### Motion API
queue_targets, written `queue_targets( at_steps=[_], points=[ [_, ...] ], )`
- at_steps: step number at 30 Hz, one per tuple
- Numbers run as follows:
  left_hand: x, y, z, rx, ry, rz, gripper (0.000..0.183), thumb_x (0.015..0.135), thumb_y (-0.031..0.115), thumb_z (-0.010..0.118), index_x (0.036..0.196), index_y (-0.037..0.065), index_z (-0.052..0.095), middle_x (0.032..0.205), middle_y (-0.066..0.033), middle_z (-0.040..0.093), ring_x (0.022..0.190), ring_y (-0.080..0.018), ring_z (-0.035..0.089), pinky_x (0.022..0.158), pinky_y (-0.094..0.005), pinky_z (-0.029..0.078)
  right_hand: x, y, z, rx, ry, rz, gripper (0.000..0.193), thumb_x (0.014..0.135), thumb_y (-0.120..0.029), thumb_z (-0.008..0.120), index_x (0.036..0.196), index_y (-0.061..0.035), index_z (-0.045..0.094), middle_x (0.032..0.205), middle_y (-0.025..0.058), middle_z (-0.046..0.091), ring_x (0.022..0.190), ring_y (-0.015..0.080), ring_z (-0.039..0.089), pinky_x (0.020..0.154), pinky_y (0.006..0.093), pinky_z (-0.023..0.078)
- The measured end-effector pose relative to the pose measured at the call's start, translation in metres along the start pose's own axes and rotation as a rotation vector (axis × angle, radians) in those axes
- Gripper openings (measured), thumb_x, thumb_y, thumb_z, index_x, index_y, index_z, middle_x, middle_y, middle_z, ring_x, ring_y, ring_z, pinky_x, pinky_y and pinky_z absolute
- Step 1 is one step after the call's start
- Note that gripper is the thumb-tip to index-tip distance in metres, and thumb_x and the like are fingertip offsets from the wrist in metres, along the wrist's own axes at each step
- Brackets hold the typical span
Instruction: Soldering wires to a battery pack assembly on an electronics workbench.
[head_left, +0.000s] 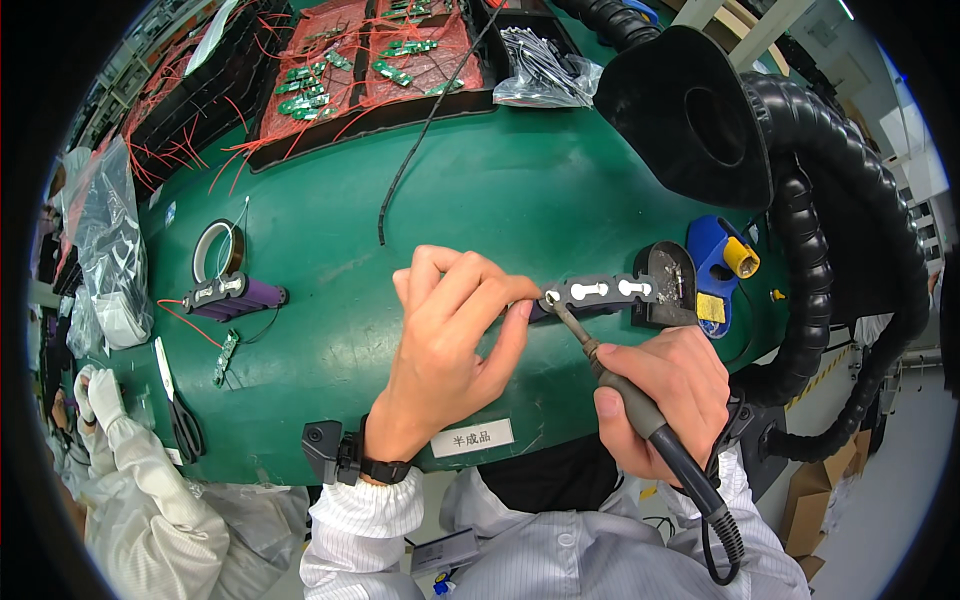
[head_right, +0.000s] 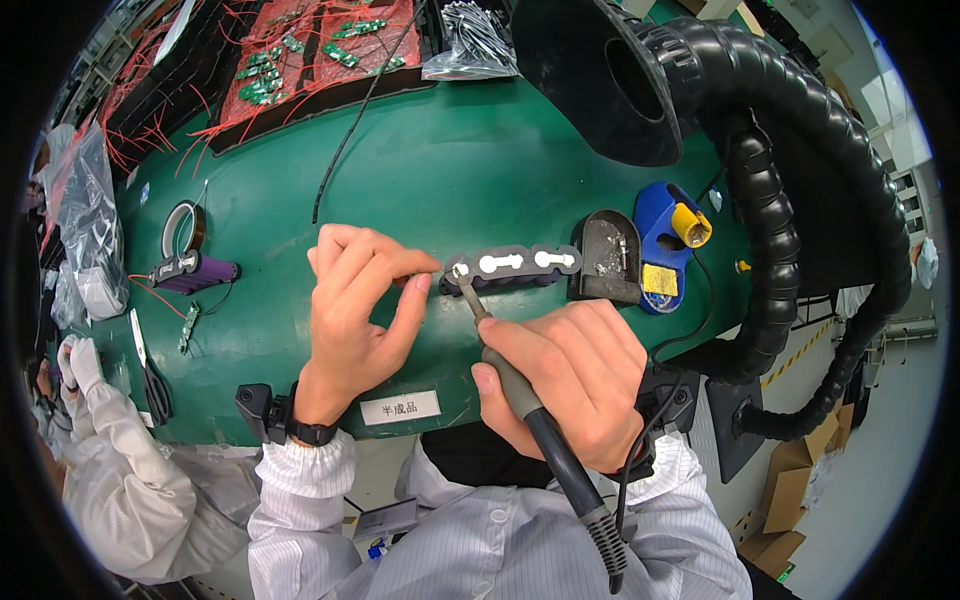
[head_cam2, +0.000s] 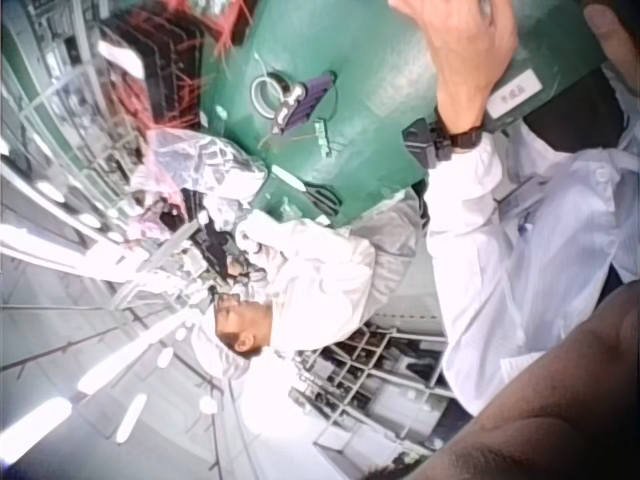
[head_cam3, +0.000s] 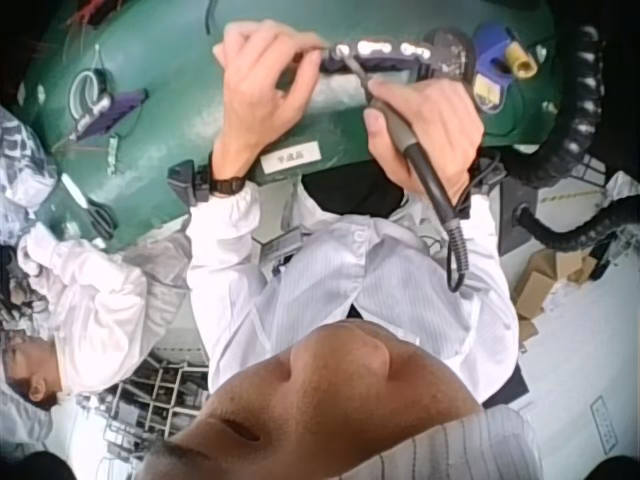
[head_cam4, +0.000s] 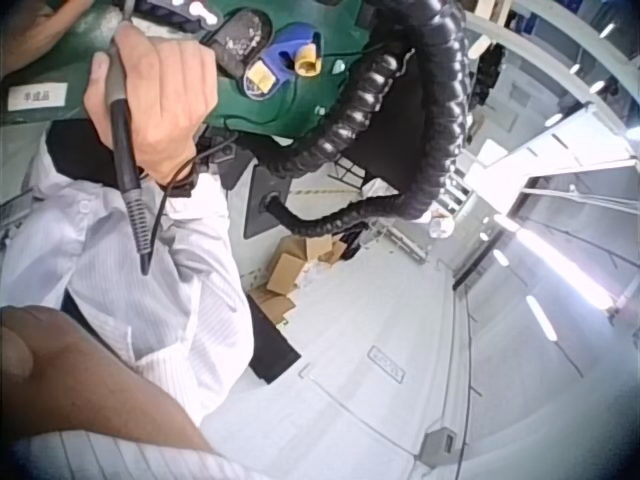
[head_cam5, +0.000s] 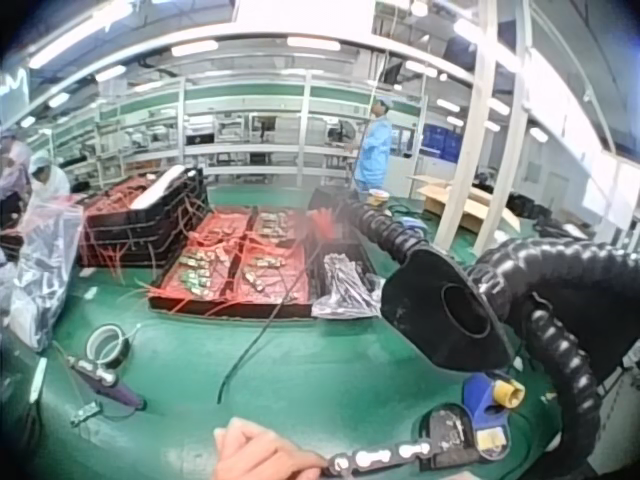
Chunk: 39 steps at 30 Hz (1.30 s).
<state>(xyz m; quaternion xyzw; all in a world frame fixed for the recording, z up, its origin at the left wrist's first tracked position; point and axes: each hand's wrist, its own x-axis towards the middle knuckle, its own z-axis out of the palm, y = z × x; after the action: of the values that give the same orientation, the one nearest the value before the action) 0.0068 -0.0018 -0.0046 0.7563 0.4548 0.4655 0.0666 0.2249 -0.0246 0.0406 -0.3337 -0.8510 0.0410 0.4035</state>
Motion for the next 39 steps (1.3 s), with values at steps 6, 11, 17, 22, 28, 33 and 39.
queue_targets(
  at_steps=[6, 11, 17, 22, 28, 33, 39],
  points=[
    [0.000, 0.001, 0.001, 0.004, -0.004, 0.005, 0.018, 0.080, -0.001, 0.074, 0.093, 0.012, 0.075, 0.082, 0.0011, 0.063, 0.086, -0.0221, 0.051, 0.077, -0.0365, 0.033, 0.000, -0.001, 0.000, -0.001, 0.011, 0.001, 0.033, 0.073, -0.007, 0.080, 0.105, -0.0016, 0.072, 0.080, 0.0060, 0.069, 0.064, 0.0231, 0.063, 0.061, 0.0348, 0.047],
    [0.000, 0.000, 0.001, 0.008, 0.013, 0.006, 0.017, 0.080, 0.000, 0.075, 0.093, 0.012, 0.075, 0.082, 0.0010, 0.063, 0.086, -0.0221, 0.051, 0.077, -0.0362, 0.033, 0.000, 0.000, 0.000, 0.014, 0.004, 0.013, 0.033, 0.073, -0.006, 0.080, 0.105, -0.0012, 0.072, 0.081, 0.0067, 0.070, 0.065, 0.0234, 0.064, 0.062, 0.0349, 0.047],
    [0.001, 0.000, 0.001, 0.015, 0.015, 0.008, 0.017, 0.081, 0.000, 0.075, 0.092, 0.012, 0.075, 0.082, 0.0008, 0.063, 0.086, -0.0221, 0.051, 0.077, -0.0358, 0.033, 0.000, -0.001, -0.003, 0.026, 0.005, 0.038, 0.031, 0.075, -0.004, 0.079, 0.105, -0.0004, 0.072, 0.081, 0.0082, 0.071, 0.066, 0.0248, 0.065, 0.063, 0.0358, 0.049],
    [0.000, 0.000, 0.001, 0.017, 0.021, 0.008, 0.016, 0.080, 0.000, 0.075, 0.092, 0.012, 0.075, 0.082, 0.0004, 0.063, 0.086, -0.0222, 0.051, 0.076, -0.0359, 0.034, -0.001, 0.000, -0.002, 0.032, 0.014, 0.043, 0.030, 0.076, -0.005, 0.079, 0.105, 0.0000, 0.072, 0.081, 0.0085, 0.071, 0.066, 0.0253, 0.065, 0.063, 0.0358, 0.049],
    [0.001, 0.001, 0.001, 0.016, 0.023, 0.008, 0.017, 0.080, 0.000, 0.075, 0.093, 0.011, 0.075, 0.082, -0.0001, 0.062, 0.085, -0.0222, 0.051, 0.076, -0.0361, 0.034, -0.005, 0.003, -0.002, 0.057, 0.056, 0.055, 0.029, 0.078, -0.006, 0.079, 0.105, 0.0009, 0.073, 0.083, 0.0097, 0.073, 0.066, 0.0251, 0.067, 0.063, 0.0349, 0.049],
    [0.001, 0.001, 0.001, 0.009, 0.019, 0.007, 0.018, 0.080, -0.001, 0.075, 0.093, 0.011, 0.075, 0.082, -0.0001, 0.063, 0.086, -0.0221, 0.052, 0.076, -0.0363, 0.034, -0.005, 0.003, -0.002, 0.056, 0.085, 0.057, 0.028, 0.079, -0.007, 0.079, 0.105, 0.0014, 0.073, 0.084, 0.0099, 0.073, 0.066, 0.0249, 0.067, 0.063, 0.0348, 0.049],
    [-0.002, -0.004, 0.003, 0.011, 0.050, -0.026, 0.021, 0.079, 0.000, 0.077, 0.095, 0.012, 0.073, 0.085, 0.0017, 0.063, 0.090, -0.0220, 0.055, 0.079, -0.0368, 0.032, -0.012, 0.004, -0.011, 0.122, 0.100, 0.136, 0.028, 0.083, -0.009, 0.077, 0.108, 0.0026, 0.073, 0.084, 0.0116, 0.073, 0.071, 0.0274, 0.068, 0.068, 0.0359, 0.052]
  ],
)
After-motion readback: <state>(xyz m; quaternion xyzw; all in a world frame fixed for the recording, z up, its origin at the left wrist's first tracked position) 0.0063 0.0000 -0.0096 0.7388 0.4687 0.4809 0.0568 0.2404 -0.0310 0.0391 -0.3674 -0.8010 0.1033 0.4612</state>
